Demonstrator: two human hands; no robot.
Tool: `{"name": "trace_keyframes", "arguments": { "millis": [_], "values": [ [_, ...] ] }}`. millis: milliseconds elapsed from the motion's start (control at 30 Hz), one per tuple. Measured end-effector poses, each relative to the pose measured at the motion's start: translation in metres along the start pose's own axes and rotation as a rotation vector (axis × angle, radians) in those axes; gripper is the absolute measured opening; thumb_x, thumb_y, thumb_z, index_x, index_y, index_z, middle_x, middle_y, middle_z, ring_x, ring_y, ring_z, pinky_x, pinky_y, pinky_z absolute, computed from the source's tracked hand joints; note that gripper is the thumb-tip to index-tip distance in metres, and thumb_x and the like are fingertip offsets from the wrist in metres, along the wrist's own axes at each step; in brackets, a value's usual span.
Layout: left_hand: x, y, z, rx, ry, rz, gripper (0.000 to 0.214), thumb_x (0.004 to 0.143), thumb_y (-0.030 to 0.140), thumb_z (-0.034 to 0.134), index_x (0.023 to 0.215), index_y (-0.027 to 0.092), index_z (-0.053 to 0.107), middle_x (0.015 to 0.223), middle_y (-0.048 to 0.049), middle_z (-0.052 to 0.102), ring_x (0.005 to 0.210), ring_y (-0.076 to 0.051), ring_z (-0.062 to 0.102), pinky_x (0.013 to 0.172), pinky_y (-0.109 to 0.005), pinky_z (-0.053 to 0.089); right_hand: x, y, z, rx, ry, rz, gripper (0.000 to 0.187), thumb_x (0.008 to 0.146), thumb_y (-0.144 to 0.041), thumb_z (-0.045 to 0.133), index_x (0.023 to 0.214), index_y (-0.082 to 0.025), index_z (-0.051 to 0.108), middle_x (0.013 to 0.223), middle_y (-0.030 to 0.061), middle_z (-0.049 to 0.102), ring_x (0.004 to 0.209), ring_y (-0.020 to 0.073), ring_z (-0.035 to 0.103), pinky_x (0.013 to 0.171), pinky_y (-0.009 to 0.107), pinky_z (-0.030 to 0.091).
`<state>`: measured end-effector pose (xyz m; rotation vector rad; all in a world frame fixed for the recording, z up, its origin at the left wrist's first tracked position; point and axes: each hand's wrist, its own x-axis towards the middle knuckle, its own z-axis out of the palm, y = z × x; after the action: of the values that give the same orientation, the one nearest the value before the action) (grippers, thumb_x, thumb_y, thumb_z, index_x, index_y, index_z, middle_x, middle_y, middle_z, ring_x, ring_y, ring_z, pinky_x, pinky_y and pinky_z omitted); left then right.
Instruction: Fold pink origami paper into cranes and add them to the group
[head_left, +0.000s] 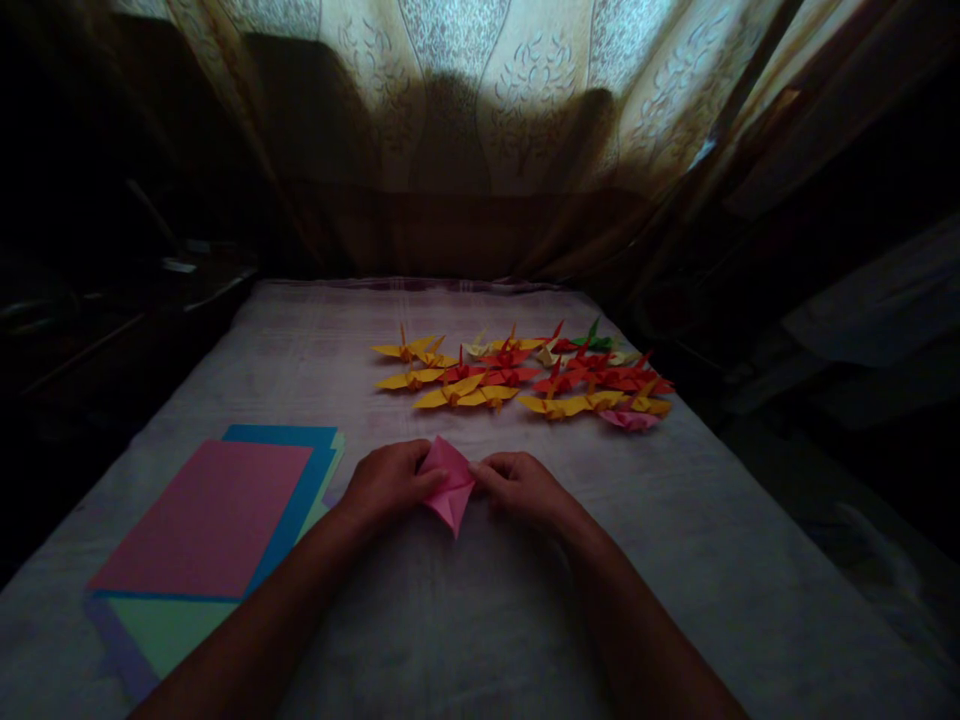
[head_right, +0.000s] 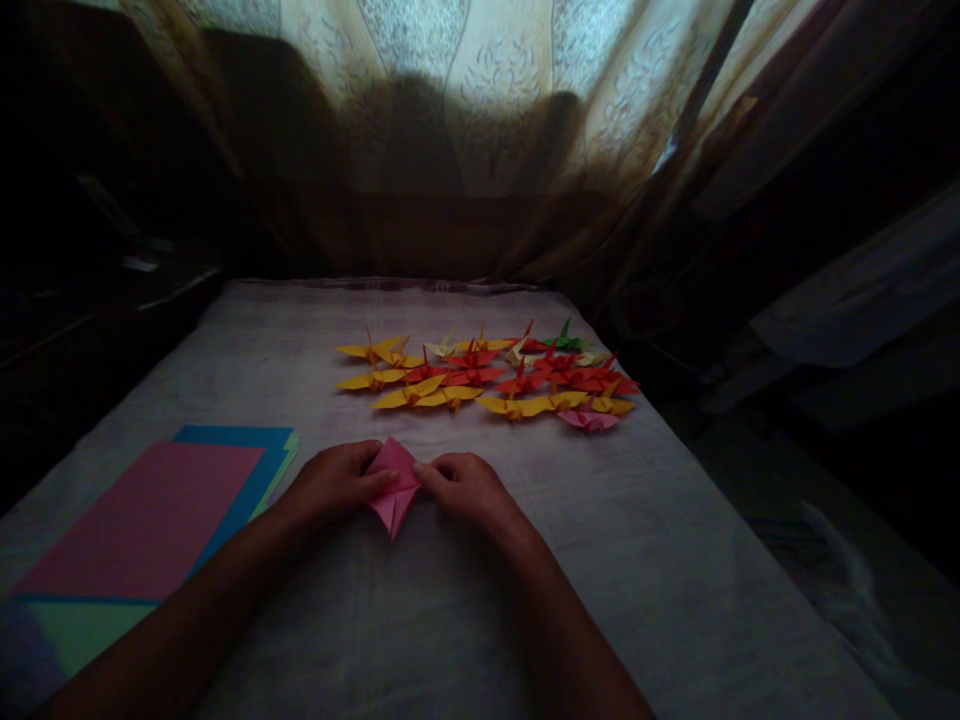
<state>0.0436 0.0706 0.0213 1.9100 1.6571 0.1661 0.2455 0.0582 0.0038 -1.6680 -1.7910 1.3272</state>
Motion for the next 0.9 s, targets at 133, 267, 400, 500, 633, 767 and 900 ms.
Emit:
{"name": "trace_keyframes", "arguments": {
  "millis": [133, 267, 400, 500, 633, 767, 900],
  "values": [
    [-0.001, 0.0, 0.001, -0.039, -0.01, 0.002, 0.021, 0.082, 0.041, 0.056, 0.082, 0.022, 0.066, 0.079, 0.0, 0.067, 0.073, -0.018, 0.059, 0.058, -0.025, 0.032, -0.012, -0.019, 0.004, -0.283, 0.122, 0.032, 0.023, 0.08, -0.039, 0.061, 0.082, -0.021, 0.074, 0.08, 0.0025, 0.072, 0.071, 0.0148, 0.061, 0.059, 0.023, 0.036],
    [-0.001, -0.003, 0.002, -0.05, 0.003, 0.03, 0.021, 0.082, 0.039, 0.054, 0.085, 0.022, 0.066, 0.082, -0.0004, 0.068, 0.075, -0.019, 0.059, 0.06, -0.026, 0.034, -0.021, -0.034, 0.012, -0.547, 0.23, 0.024, 0.017, 0.079, -0.027, 0.056, 0.082, -0.024, 0.073, 0.083, 0.003, 0.074, 0.077, 0.0172, 0.064, 0.062, 0.026, 0.034],
    [-0.001, -0.006, 0.003, -0.073, 0.009, 0.058, 0.023, 0.082, 0.04, 0.051, 0.083, 0.021, 0.065, 0.08, -0.0013, 0.067, 0.075, -0.02, 0.06, 0.06, -0.026, 0.035, -0.022, -0.036, 0.018, -0.64, 0.257, 0.008, 0.017, 0.081, -0.026, 0.054, 0.081, -0.023, 0.07, 0.084, 0.0048, 0.073, 0.077, 0.0184, 0.065, 0.063, 0.027, 0.034],
    [-0.001, -0.006, 0.002, -0.086, 0.018, 0.08, 0.021, 0.082, 0.037, 0.051, 0.081, 0.021, 0.064, 0.079, -0.0017, 0.067, 0.075, -0.021, 0.06, 0.06, -0.027, 0.037, -0.02, -0.035, 0.02, -0.682, 0.253, 0.031, 0.016, 0.083, -0.027, 0.054, 0.083, -0.022, 0.069, 0.086, 0.0062, 0.073, 0.078, 0.02, 0.066, 0.063, 0.028, 0.035],
    [0.002, -0.006, 0.002, -0.11, 0.017, 0.069, 0.019, 0.081, 0.036, 0.053, 0.083, 0.021, 0.065, 0.079, -0.0017, 0.067, 0.077, -0.021, 0.06, 0.061, -0.026, 0.038, -0.018, -0.035, 0.024, -0.738, 0.285, 0.03, 0.016, 0.086, -0.025, 0.053, 0.087, -0.02, 0.068, 0.091, 0.0078, 0.072, 0.08, 0.0202, 0.066, 0.064, 0.028, 0.037],
    [0.006, -0.008, 0.005, -0.124, 0.04, 0.055, 0.025, 0.083, 0.041, 0.048, 0.081, 0.02, 0.062, 0.079, -0.0021, 0.066, 0.074, -0.02, 0.058, 0.061, -0.026, 0.038, -0.019, -0.036, 0.027, -0.696, 0.324, -0.049, 0.016, 0.088, -0.027, 0.054, 0.089, -0.02, 0.068, 0.094, 0.0068, 0.071, 0.081, 0.0187, 0.065, 0.066, 0.027, 0.037],
    [0.009, -0.01, 0.007, -0.116, 0.059, 0.068, 0.027, 0.086, 0.041, 0.043, 0.079, 0.02, 0.059, 0.08, -0.0021, 0.065, 0.074, -0.019, 0.058, 0.061, -0.026, 0.037, -0.018, -0.035, 0.022, -0.491, 0.318, -0.099, 0.024, 0.09, -0.039, 0.056, 0.084, -0.021, 0.071, 0.089, 0.0038, 0.073, 0.077, 0.016, 0.063, 0.066, 0.025, 0.036]
  ]
}}
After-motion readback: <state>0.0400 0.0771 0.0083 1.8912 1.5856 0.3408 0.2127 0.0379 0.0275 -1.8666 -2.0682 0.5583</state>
